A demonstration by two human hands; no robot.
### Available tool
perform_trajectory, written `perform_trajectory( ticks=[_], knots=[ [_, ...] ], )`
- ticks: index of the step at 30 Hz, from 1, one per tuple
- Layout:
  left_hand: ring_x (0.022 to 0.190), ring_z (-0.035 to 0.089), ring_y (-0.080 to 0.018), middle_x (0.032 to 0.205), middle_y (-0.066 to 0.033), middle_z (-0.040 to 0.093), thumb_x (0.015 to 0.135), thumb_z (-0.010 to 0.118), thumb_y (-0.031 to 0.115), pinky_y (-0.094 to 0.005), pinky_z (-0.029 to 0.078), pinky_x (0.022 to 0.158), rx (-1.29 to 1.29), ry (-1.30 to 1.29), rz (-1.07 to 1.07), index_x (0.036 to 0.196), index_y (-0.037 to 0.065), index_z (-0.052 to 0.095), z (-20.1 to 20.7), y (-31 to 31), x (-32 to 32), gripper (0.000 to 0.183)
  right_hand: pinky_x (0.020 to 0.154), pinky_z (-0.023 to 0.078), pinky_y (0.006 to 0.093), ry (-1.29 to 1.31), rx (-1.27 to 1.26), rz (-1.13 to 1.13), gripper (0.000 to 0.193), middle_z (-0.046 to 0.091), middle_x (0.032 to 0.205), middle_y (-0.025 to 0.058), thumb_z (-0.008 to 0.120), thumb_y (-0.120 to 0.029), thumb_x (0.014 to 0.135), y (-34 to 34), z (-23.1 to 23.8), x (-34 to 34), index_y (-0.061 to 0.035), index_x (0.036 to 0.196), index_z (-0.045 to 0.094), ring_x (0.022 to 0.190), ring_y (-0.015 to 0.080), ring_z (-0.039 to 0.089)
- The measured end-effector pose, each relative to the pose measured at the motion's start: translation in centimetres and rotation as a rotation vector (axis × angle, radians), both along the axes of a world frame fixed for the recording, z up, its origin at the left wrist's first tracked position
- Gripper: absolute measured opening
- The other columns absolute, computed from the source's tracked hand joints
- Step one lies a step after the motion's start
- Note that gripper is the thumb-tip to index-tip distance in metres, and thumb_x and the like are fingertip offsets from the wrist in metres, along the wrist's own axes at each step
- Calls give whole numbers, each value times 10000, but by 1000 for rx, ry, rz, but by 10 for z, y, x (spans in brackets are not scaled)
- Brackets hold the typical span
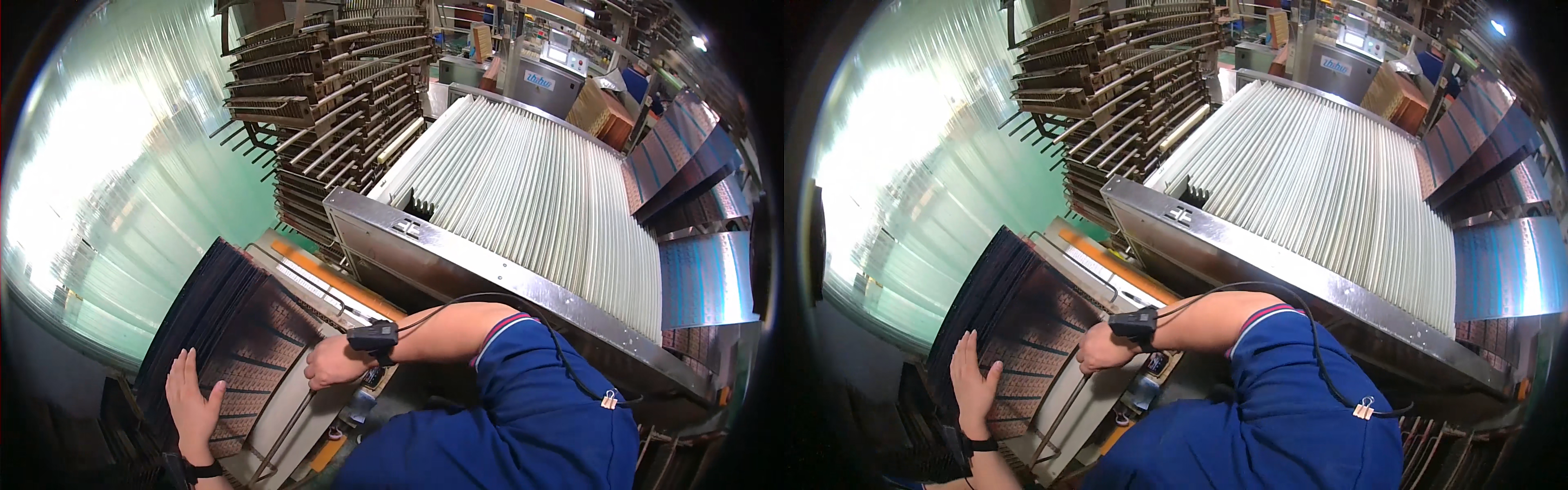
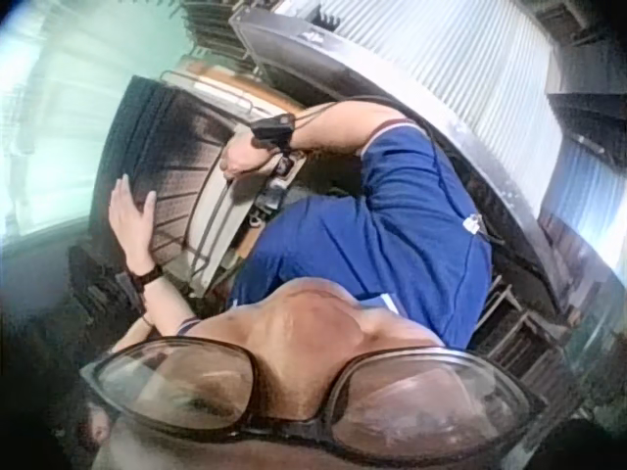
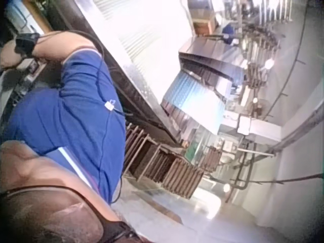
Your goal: Transferring printed sheets from a conveyor to a storage rack.
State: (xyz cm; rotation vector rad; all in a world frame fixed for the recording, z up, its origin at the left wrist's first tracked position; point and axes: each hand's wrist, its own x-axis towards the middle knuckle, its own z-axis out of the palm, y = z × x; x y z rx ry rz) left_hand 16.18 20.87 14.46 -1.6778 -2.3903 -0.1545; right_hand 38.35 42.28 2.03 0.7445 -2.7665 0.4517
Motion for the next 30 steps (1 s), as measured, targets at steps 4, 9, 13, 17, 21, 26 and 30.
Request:
perform_trajectory(
  ticks=[4, 9, 13, 17, 21, 26, 30],
  knots=[
    [1326, 376, -390, 1432, -206, 417, 875, 565, 520, -510, 259, 1111, 1, -30, -1, 1424, 78, 406, -5, 0, 0, 723, 698, 516, 400, -32, 95, 89, 110, 603, 822, 82, 581, -181, 813, 2, 1, -14, -72, 812, 597, 836, 280, 615],
    [1338, 359, -393, 1452, -200, 397, 859, 593, 496, -511, 257, 1113, -30, -58, -32, 1430, 75, 398, -16, -2, -5, 735, 719, 526, 410, -66, 145, 77, 92, 625, 861, 72, 584, -171, 811, -2, 2, -18, -95, 844, 623, 855, 299, 628],
    [1367, 306, -412, 1491, -195, 337, 833, 629, 463, -526, 239, 1118, -11, 9, -81, 1444, 73, 371, -38, -7, -14, 770, 728, 540, 399, -153, 289, -38, 78, 634, 907, 45, 599, -169, 796, -15, 4, -18, -124, 848, 635, 896, 279, 636],
    [1373, 304, -401, 1498, -187, 328, 803, 678, 383, -527, 227, 1127, -1, 74, -67, 1461, 85, 338, -39, -1, -13, 798, 728, 548, 389, -97, 271, -129, 76, 642, 880, 30, 606, -152, 788, -20, 10, -10, -144, 853, 645, 905, 271, 640],
    [1374, 306, -395, 1499, -180, 330, 788, 702, 332, -514, 230, 1131, 22, 93, -77, 1465, 89, 328, -45, 7, -17, 811, 669, 552, 405, -146, 339, -205, 82, 659, 826, 48, 598, -178, 807, -21, -4, -13, -157, 850, 665, 803, 287, 659],
    [1369, 320, -394, 1503, -166, 331, 795, 697, 318, -512, 247, 1130, 37, 115, -53, 1472, 110, 326, -50, -4, -18, 799, 701, 548, 404, -212, 426, -215, 82, 673, 841, 65, 622, -110, 795, -33, 20, -16, -136, 858, 667, 821, 291, 661],
    [1367, 327, -386, 1486, -171, 355, 807, 684, 322, -516, 250, 1127, 35, 88, -38, 1461, 108, 350, -49, -3, -18, 765, 718, 548, 402, -146, 423, -137, 63, 663, 845, 53, 605, -150, 821, -26, 8, -20, -142, 822, 667, 868, 279, 655]
  ],
)
